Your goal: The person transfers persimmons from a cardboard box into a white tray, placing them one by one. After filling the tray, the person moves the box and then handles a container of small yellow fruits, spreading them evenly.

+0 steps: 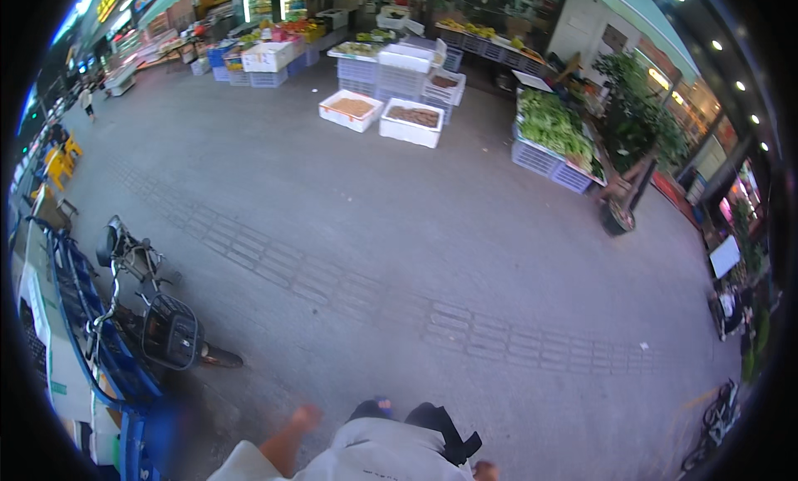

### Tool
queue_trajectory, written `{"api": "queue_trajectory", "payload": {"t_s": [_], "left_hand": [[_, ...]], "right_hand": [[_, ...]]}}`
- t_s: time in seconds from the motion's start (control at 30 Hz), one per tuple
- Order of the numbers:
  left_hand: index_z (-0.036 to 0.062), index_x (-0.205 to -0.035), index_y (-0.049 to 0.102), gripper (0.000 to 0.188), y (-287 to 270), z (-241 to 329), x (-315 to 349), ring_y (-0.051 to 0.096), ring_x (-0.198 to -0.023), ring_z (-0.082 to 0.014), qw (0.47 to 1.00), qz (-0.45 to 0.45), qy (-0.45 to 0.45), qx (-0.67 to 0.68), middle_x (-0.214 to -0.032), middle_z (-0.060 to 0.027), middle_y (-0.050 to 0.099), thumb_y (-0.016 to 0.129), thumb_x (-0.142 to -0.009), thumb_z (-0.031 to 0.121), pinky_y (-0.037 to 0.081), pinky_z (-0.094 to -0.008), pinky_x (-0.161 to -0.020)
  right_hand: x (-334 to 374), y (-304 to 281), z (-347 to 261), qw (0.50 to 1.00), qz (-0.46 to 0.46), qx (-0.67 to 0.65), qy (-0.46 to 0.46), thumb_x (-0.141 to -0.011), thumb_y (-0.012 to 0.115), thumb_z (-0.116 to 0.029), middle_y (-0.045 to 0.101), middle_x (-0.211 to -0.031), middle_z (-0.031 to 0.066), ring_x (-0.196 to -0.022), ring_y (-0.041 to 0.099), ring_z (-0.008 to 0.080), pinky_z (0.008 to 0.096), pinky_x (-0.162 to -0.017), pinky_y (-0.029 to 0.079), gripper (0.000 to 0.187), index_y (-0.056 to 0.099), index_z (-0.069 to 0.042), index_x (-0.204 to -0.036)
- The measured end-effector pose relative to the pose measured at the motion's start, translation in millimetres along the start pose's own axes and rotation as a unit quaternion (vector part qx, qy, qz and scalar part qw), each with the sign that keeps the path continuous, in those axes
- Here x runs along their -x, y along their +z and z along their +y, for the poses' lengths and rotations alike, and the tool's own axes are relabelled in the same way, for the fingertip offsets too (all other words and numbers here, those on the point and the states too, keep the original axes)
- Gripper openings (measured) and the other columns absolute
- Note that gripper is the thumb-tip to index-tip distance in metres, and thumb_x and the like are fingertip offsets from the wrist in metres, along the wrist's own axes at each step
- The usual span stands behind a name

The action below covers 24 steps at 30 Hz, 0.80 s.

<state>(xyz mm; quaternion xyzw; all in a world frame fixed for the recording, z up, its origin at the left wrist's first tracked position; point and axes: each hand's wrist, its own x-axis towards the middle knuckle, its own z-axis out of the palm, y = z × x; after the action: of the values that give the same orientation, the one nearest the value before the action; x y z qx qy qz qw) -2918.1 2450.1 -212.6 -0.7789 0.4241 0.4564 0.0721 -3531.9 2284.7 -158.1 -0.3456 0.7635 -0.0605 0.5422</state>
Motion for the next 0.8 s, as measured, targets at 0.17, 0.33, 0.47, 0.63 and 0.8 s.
{"api": "queue_trajectory", "payload": {"t_s": [0.17,0.33,0.47,0.63,0.8], "left_hand": [[0.0146,-0.134,0.075,0.041,6.8,8.4,5.3,0.069,-0.131,-0.0375,0.995,0.025,0.036,0.085,-0.139,-0.0154,0.074,0.05,-0.109,0.037,0.057,-0.05,-0.109],[0.0166,-0.131,0.076,0.037,-146.2,-21.8,-110.1,0.07,-0.131,-0.0362,0.987,0.046,-0.037,0.147,-0.137,-0.0151,0.075,0.056,-0.105,0.033,0.058,-0.0492,-0.108],[0.0168,-0.131,0.076,0.037,-309.0,-48.6,-180.5,0.07,-0.131,-0.0361,0.93,0.143,-0.13,0.312,-0.136,-0.0151,0.075,0.055,-0.105,0.033,0.058,-0.0493,-0.107],[0.0171,-0.131,0.076,0.036,-443.8,-78.5,-201.0,0.07,-0.131,-0.0361,0.813,0.249,-0.179,0.495,-0.136,-0.0151,0.075,0.055,-0.106,0.033,0.058,-0.0495,-0.107],[0.0174,-0.131,0.076,0.036,-486.5,-99.7,-238.6,0.07,-0.131,-0.036,0.736,0.26,-0.251,0.573,-0.136,-0.0151,0.076,0.055,-0.106,0.033,0.058,-0.0496,-0.107]], "right_hand": [[-105.8,37.5,-219.9,0.971,0.073,0.191,-0.126,-0.1,0.069,-0.041,0.083,-0.099,0.022,-0.085,0.081,0.0328,0.0466,-0.075,0.064,0.042,0.081,-0.001,-0.105],[-196.2,155.3,-412.5,0.899,0.106,0.332,-0.265,-0.096,0.069,-0.056,0.083,-0.102,0.0144,-0.096,0.079,0.0351,0.0478,-0.091,0.061,0.048,0.086,-0.014,-0.113],[-246.0,267.0,-515.4,0.876,0.005,0.427,-0.224,-0.094,0.067,-0.067,0.083,-0.12,0.014,-0.113,0.077,0.0346,0.0482,-0.1,0.059,0.06,0.084,-0.017,-0.123],[-292.6,408.7,-649.1,0.703,-0.258,0.631,-0.202,-0.107,0.049,-0.06,0.08,-0.129,0.0133,-0.125,0.073,0.0367,0.0497,-0.11,0.055,0.06,0.078,-0.013,-0.133],[-286.4,561.5,-835.0,0.651,-0.263,0.594,-0.393,-0.113,0.048,-0.051,0.075,-0.142,0.0119,-0.131,0.069,0.0331,0.0464,-0.111,0.055,0.056,0.069,-0.013,-0.148]]}}
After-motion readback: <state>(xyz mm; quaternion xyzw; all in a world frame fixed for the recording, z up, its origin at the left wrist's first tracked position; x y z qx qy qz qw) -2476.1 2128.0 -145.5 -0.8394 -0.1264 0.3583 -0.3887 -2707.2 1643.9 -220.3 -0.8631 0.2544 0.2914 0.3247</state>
